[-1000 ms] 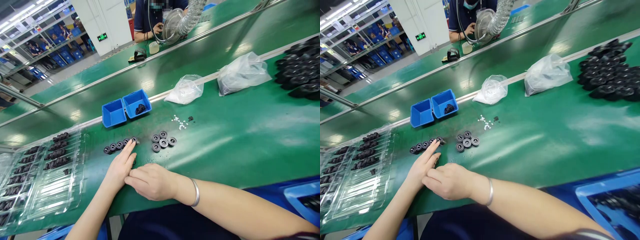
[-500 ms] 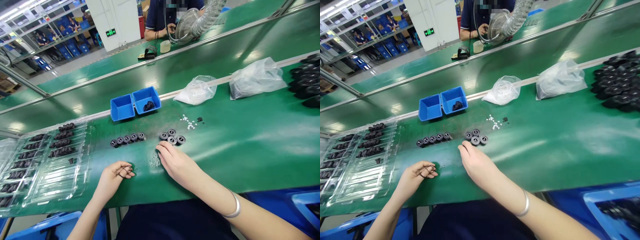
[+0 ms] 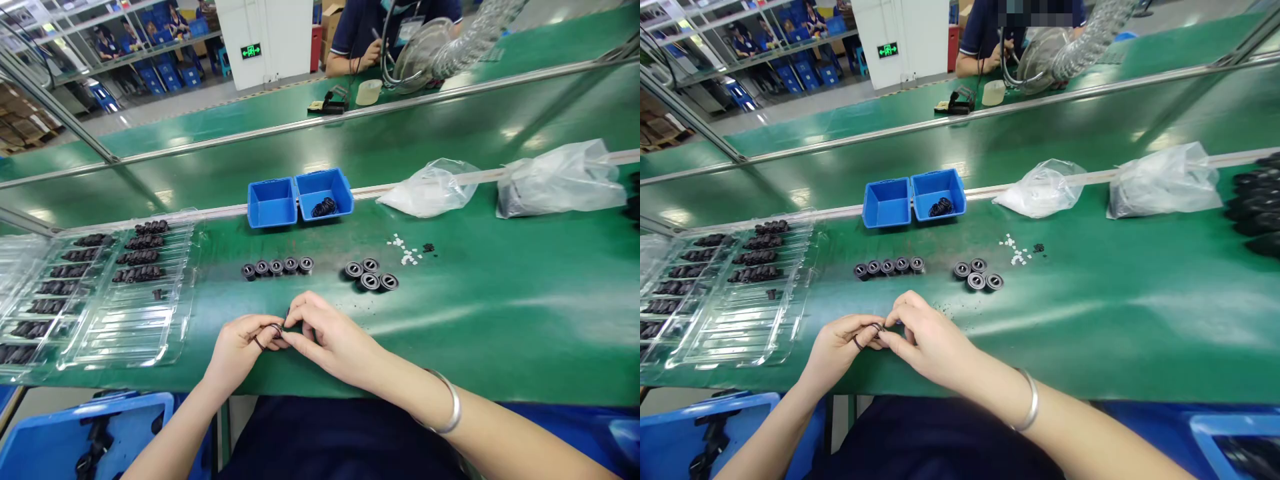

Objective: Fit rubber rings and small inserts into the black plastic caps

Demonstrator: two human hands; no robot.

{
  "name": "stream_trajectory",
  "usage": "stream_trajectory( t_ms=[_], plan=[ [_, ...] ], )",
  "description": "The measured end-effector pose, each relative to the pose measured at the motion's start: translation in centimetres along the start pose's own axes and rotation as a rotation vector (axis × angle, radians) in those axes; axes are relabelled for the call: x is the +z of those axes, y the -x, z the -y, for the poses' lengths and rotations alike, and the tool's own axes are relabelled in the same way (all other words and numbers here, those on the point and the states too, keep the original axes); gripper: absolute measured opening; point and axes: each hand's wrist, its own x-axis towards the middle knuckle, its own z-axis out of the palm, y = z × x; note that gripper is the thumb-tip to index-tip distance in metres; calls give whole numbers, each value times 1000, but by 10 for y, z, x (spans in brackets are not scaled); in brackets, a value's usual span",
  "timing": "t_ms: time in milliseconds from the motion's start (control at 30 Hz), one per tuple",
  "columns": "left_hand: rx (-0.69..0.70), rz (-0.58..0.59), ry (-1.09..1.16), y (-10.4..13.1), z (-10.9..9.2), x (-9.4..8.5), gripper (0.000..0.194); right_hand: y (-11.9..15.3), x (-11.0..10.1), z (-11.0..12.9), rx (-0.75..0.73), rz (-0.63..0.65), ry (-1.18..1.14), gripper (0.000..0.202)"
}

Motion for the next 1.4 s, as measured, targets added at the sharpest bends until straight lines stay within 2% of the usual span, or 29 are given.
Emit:
stream_trajectory(
  t_ms=[133, 267, 367, 600, 833, 1067, 1400],
  plan=[
    [103, -10, -84, 3, -1, -4, 19, -8, 4, 0, 5, -19, -132, 10],
    [91, -49, -68, 5, 1, -10, 22, -14, -3, -4, 89, -51, -210, 15],
    [136, -81, -173, 3, 1, -13, 19, -16, -10, -8, 156, -52, -200, 18],
    [549, -150, -585, -3, 11, -6, 18, -17, -9, -16, 224, -23, -155, 15],
    [737, -169, -770, -3, 16, -8, 23, -20, -8, -21, 248, -64, -122, 21],
    [852, -58, -782, -3, 11, -11, 28, -20, -9, -24, 250, -56, -126, 16],
    [887, -19, -821, -1, 11, -13, 27, -21, -8, -25, 256, -37, -161, 17]
  ],
)
